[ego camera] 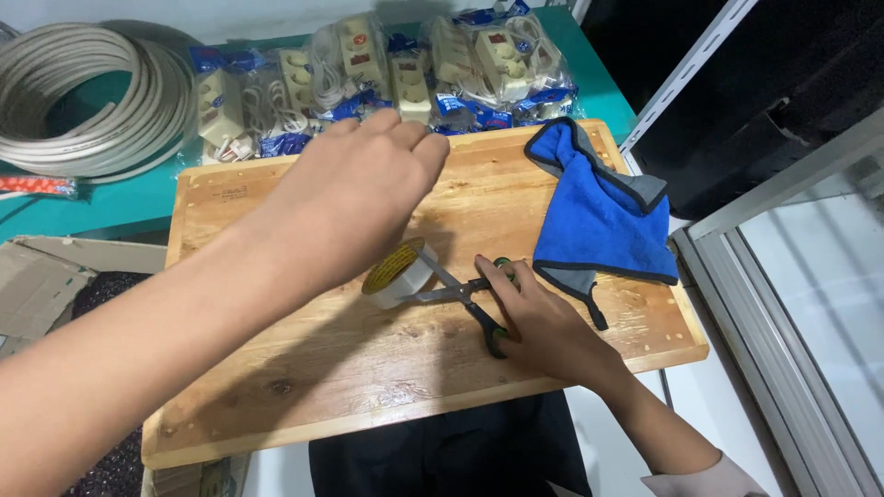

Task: Cleaning a power strip with a cloth and then packaging it into a plastic sleeve using tape and scissors.

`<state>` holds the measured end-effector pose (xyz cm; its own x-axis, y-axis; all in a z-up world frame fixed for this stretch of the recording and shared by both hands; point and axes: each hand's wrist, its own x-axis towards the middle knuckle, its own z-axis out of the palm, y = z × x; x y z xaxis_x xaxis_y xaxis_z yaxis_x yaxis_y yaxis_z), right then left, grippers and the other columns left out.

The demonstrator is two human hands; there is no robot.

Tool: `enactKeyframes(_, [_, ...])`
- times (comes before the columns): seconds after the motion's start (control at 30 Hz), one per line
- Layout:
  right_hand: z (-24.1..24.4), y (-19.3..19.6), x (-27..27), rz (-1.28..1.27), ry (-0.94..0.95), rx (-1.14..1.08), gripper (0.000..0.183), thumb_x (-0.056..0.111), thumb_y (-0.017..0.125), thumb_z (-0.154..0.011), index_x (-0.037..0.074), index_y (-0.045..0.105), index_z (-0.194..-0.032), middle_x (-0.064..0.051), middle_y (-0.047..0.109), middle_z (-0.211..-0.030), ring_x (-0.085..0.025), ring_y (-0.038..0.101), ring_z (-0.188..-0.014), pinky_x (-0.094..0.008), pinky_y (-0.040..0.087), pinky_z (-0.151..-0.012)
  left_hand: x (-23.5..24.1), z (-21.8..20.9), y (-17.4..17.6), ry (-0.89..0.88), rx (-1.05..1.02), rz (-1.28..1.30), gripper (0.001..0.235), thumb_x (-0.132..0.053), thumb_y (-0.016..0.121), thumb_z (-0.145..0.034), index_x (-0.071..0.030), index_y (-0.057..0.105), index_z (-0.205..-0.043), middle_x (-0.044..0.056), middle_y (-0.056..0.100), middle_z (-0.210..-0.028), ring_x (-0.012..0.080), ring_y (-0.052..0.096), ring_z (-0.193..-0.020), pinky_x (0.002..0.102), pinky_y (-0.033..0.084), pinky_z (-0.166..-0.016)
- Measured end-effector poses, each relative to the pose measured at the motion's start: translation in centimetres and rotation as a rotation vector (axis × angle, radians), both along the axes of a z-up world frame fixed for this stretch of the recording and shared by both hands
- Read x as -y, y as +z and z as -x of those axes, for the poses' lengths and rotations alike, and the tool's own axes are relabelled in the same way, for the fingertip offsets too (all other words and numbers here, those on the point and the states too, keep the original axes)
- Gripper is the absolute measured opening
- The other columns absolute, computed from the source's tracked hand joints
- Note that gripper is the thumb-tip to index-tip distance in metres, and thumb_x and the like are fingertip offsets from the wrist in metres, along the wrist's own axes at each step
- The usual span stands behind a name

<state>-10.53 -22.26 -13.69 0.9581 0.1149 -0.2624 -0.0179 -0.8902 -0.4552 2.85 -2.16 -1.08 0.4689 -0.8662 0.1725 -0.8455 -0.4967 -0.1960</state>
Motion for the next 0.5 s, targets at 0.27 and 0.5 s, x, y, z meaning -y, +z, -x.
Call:
enactKeyframes(0.27, [0.7, -0.9, 1.3, 0.017, 0.071, 0.130, 0.087, 0.010, 0.070, -0.084, 0.011, 0.029, -0.160, -0.014, 0.047, -0.139, -0.036, 0.062, -0.110, -0.045, 0.054, -0.072, 0.0, -0.8, 0.6, -0.007, 0.065, 0.048, 0.032, 0.014, 0.061, -0.070, -0.006, 0.065, -0.094, 0.013, 0.073, -0.092, 0.0362, 0.066, -0.089, 0.047, 0.053, -0.068])
enactKeyframes(0.5, [-0.5, 3.9, 4.1, 0.055, -0.025, 0.188, 0.069, 0.040, 0.060, -0.095, 0.022, 0.038, -0.158, -0.006, 0.051, -0.156, -0.028, 0.050, -0.139, -0.051, 0.043, -0.107, 1.6, -1.2, 2.7, 0.011, 0.043, 0.056, 0.033, 0.025, 0.054, -0.076, 0.001, 0.065, -0.095, 0.014, 0.069, -0.077, 0.0347, 0.066, -0.075, 0.050, 0.061, -0.062])
